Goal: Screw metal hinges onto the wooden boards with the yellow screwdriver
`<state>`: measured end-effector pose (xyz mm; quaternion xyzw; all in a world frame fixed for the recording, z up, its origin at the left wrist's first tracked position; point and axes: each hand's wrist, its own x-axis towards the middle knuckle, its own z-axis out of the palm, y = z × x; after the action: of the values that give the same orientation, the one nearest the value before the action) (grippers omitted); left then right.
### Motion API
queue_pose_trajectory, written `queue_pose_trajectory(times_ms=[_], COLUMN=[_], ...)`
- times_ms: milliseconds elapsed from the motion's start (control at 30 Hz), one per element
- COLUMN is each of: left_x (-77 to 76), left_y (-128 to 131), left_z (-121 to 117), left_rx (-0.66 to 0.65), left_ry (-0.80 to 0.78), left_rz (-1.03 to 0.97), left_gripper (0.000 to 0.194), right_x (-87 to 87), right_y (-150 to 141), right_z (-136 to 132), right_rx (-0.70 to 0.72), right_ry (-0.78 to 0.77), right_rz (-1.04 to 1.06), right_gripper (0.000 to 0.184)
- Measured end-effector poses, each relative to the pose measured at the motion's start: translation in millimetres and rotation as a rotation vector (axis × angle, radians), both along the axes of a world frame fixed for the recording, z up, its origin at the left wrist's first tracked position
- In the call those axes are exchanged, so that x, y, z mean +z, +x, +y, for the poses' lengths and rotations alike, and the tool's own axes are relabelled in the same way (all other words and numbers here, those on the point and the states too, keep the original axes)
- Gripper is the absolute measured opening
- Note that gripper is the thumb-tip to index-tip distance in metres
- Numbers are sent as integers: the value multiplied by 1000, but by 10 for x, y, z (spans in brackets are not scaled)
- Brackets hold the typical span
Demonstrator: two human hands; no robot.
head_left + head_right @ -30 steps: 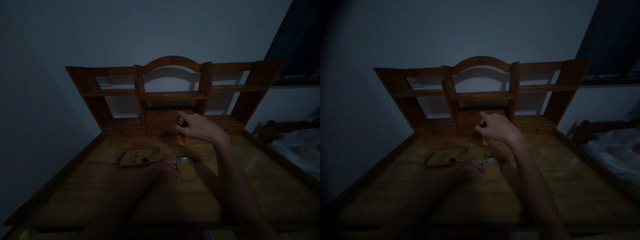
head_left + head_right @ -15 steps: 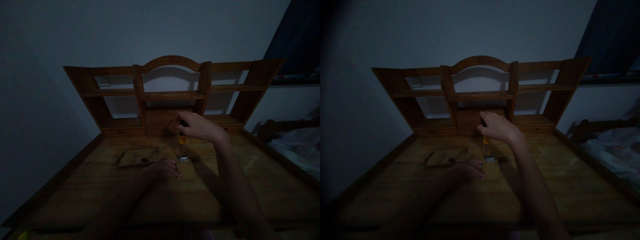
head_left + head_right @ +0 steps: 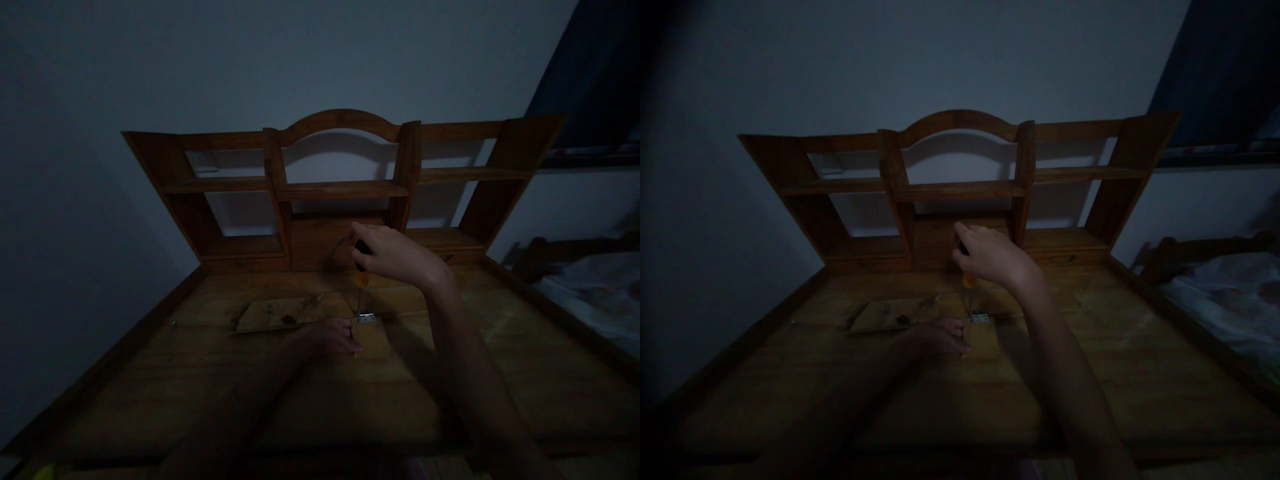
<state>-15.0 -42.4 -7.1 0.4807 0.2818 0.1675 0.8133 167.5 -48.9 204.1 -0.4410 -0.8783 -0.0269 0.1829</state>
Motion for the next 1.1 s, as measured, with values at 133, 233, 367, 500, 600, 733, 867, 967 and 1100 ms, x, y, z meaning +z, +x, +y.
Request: queue_pose_trajectory(times_ms=[133,233,367,500,600,733,867,967,1100], left_x=[23,-3,-37,-41,-48,-80,-76,-44,-22], left_y=[-2,-2,2,2,-6,-8,19,37,26], left_z=[-10,-5,4,19,33,41,18,-4,-7], left_rx=[-27,-22,-20,-30,-41,-34,-14,18,3], left_ry=[12,18,32,32,29,28,39,55,76], left_rz=[-35,-34,-44,-30,-32,-35,-45,16,10], left_gripper=[57,59,58,59,60,57,47,44,45], right_x=[-27,-19,4,9,14,26,14,6,28], right_y=[-28,-48,-72,-84,-78,-72,-89,-82,-51], right_z=[-42,-62,-87,-106,-94,-57,-40,-34,-23], right_rx=[-82,-50,44,-28,-122,-59,-81,-154,-90], right_ry=[25,29,16,41,69,14,53,87,74], right_rz=[-19,-32,-16,-23,-49,-41,-41,-59,-24], right_gripper=[36,32,23,27,34,24,24,35,26])
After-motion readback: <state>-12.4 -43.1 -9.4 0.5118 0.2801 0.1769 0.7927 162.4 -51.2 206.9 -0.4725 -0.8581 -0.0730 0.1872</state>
